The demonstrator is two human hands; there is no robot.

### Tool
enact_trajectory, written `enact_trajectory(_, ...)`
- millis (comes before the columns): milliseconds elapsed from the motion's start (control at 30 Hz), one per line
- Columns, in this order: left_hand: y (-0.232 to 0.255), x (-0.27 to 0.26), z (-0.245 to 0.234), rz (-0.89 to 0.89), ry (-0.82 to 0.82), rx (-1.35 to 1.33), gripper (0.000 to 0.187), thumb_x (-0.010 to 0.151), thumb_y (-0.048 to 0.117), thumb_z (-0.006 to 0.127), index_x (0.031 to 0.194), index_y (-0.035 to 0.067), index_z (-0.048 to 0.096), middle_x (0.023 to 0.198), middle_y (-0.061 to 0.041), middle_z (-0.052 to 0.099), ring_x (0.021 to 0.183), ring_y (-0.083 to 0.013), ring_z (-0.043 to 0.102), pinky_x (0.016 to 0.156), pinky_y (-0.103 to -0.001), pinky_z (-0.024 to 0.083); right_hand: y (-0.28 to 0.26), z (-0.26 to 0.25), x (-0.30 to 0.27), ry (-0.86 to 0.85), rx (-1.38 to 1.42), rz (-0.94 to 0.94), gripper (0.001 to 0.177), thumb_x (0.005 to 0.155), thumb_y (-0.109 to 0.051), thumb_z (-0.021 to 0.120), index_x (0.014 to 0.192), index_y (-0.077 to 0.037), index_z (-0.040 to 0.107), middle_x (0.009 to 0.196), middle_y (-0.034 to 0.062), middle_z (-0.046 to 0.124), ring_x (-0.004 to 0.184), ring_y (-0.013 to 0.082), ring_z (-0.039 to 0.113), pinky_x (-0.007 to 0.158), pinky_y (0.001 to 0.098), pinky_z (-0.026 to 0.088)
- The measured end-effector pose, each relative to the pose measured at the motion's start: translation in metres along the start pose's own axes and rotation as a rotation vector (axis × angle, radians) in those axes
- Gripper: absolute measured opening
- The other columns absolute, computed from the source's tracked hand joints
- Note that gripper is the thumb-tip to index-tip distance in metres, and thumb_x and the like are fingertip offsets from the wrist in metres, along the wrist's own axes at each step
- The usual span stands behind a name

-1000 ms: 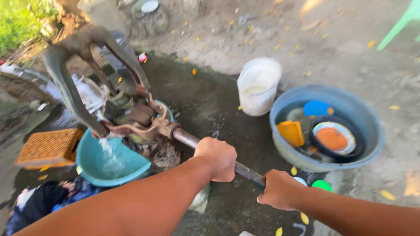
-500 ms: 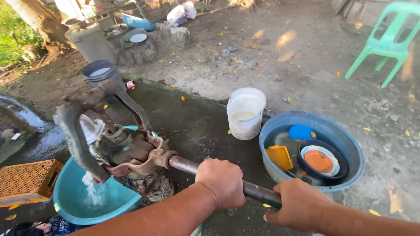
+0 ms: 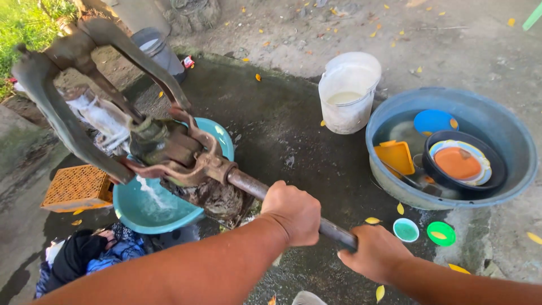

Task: The person pumps a manual water pump by hand, causing water to flow into a blue basin while a gray basin of dishes sits nearby.

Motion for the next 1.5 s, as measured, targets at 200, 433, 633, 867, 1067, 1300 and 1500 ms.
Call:
enact_trajectory(200, -0.008, 0.005, 0.0, -0.044, 0.021, 0.006, 0.02, 0.08, 0.025, 0.068, 0.093, 0.017, 0.081, 0.09, -0.009, 0.077, 0.089, -0.0297, 0.076, 0.079, -0.041, 0.054, 0.013, 0.012, 0.028, -0.001, 0.075, 0.013, 0.04, 0.076, -0.032, 0.08, 0.105, -0.006, 0.07, 0.08, 0.0125, 0.076, 0.084, 0.0268, 0.075, 0.082, 0.0407, 0.058)
enact_trajectory(433, -0.017, -0.009, -0.061, -0.04, 0.211, -0.175, 0.025, 0.077, 0.028, 0.066, 0.096, 0.022, 0.081, 0.097, -0.01, 0.077, 0.095, -0.0321, 0.073, 0.086, -0.043, 0.056, -0.036, -0.128, -0.052, -0.08, 0.063, 0.039, 0.039, 0.07, -0.031, 0.086, 0.097, -0.007, 0.069, 0.07, 0.0117, 0.068, 0.056, 0.0237, 0.064, 0.055, 0.0421, 0.052)
enact_trajectory(633, 0.002, -0.014, -0.062, -0.035, 0.144, -0.228, 0.025, 0.079, 0.031, 0.066, 0.096, 0.022, 0.081, 0.096, -0.009, 0.078, 0.092, -0.029, 0.076, 0.086, -0.04, 0.058, -0.028, -0.11, -0.055, -0.014, -0.197, 0.147, 0.04, 0.075, -0.042, 0.08, 0.094, -0.008, 0.072, 0.081, 0.0123, 0.076, 0.077, 0.0268, 0.08, 0.079, 0.0398, 0.065)
enact_trajectory(867, 0.01, -0.01, -0.036, 0.038, 0.072, -0.163, 0.024, 0.08, 0.032, 0.068, 0.092, 0.016, 0.081, 0.088, -0.01, 0.077, 0.085, -0.0302, 0.076, 0.079, -0.039, 0.054, 0.002, -0.067, -0.041, 0.036, -0.18, 0.082, 0.038, 0.072, -0.043, 0.081, 0.096, -0.014, 0.075, 0.096, 0.0104, 0.077, 0.105, 0.0305, 0.073, 0.098, 0.0409, 0.057)
enact_trajectory(1067, 0.008, -0.004, -0.009, 0.04, 0.057, -0.084, 0.022, 0.081, 0.032, 0.068, 0.091, 0.017, 0.081, 0.09, -0.008, 0.078, 0.086, -0.0291, 0.075, 0.079, -0.041, 0.05, 0.013, -0.016, -0.015, 0.045, -0.109, 0.028, 0.037, 0.074, -0.041, 0.076, 0.101, -0.016, 0.074, 0.093, 0.0117, 0.077, 0.1, 0.0321, 0.074, 0.094, 0.0422, 0.058)
enact_trajectory(1300, -0.009, 0.016, 0.013, -0.027, 0.038, 0.011, 0.02, 0.081, 0.029, 0.068, 0.092, 0.018, 0.081, 0.091, -0.008, 0.078, 0.088, -0.0279, 0.076, 0.08, -0.04, 0.053, 0.015, 0.033, 0.046, -0.01, 0.026, 0.077, 0.035, 0.083, -0.029, 0.071, 0.11, -0.008, 0.071, 0.094, 0.0173, 0.077, 0.096, 0.0336, 0.078, 0.088, 0.0426, 0.06)
enact_trajectory(1500, -0.016, 0.0, -0.029, -0.036, 0.162, -0.079, 0.023, 0.077, 0.026, 0.066, 0.095, 0.02, 0.081, 0.095, -0.01, 0.077, 0.094, -0.0321, 0.075, 0.082, -0.043, 0.057, -0.038, -0.084, -0.045, -0.03, -0.085, 0.071, 0.04, 0.078, -0.033, 0.08, 0.104, -0.005, 0.071, 0.088, 0.0167, 0.075, 0.087, 0.033, 0.076, 0.08, 0.044, 0.059)
Point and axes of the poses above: each hand's wrist, its own x-axis towards the middle knuckle, its own z-axis out of the palm, y = z × x, the point moved 1 cm from there along x, towards the middle knuckle
